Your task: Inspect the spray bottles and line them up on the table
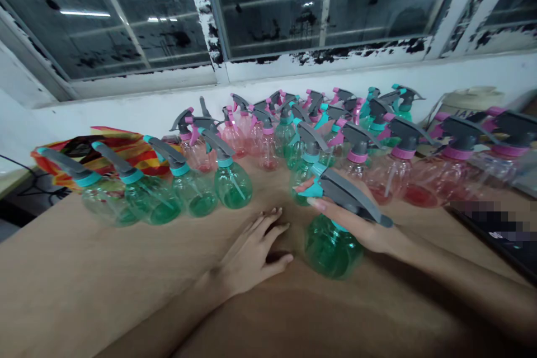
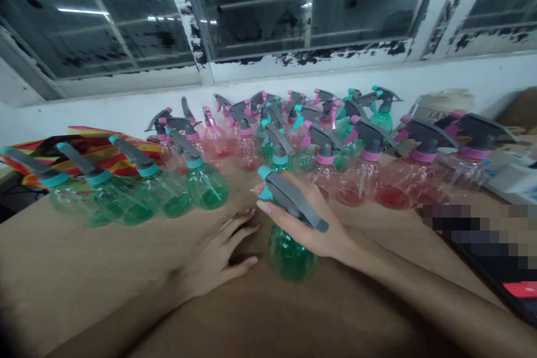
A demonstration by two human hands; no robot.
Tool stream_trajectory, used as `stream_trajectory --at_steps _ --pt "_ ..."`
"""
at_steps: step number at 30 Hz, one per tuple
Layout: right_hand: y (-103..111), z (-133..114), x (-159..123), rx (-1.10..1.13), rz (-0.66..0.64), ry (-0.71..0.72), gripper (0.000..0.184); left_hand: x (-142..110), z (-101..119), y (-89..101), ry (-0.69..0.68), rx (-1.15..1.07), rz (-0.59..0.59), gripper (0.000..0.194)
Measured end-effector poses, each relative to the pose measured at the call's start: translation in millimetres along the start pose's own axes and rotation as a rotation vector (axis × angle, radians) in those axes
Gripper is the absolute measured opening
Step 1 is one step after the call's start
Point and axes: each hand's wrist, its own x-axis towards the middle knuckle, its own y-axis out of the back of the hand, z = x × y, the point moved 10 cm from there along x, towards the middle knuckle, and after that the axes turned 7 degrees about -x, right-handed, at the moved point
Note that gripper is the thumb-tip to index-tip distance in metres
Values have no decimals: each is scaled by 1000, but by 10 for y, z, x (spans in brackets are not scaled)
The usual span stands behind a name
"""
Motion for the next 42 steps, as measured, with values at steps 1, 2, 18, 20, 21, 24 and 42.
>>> stream_trajectory --at_steps 1,2,18,20,21,24,42 --pt "5 1 0 -3 11 10 18 2 5 3 -6 -1 2 50" --pt "8 10 -2 -1 22 12 17 4 10 4 -11 -1 2 49" --pt "-5 -9 -13 49 27 2 22 -13 -19 -30 -5 22 -5 49" --pt "-13 12 -25 48 22 -16 25 -13 -15 -31 -8 39 -12 50" --pt "-15 20 -29 52 20 -21 26 -12 -11 -29 -12 47 -12 50" --pt "-12 15 -30 89 24 4 30 -8 -3 -16 -24 58 2 50" --pt "19 83 -21 -19 63 -15 17 -13 8 -6 -31 52 11 51"
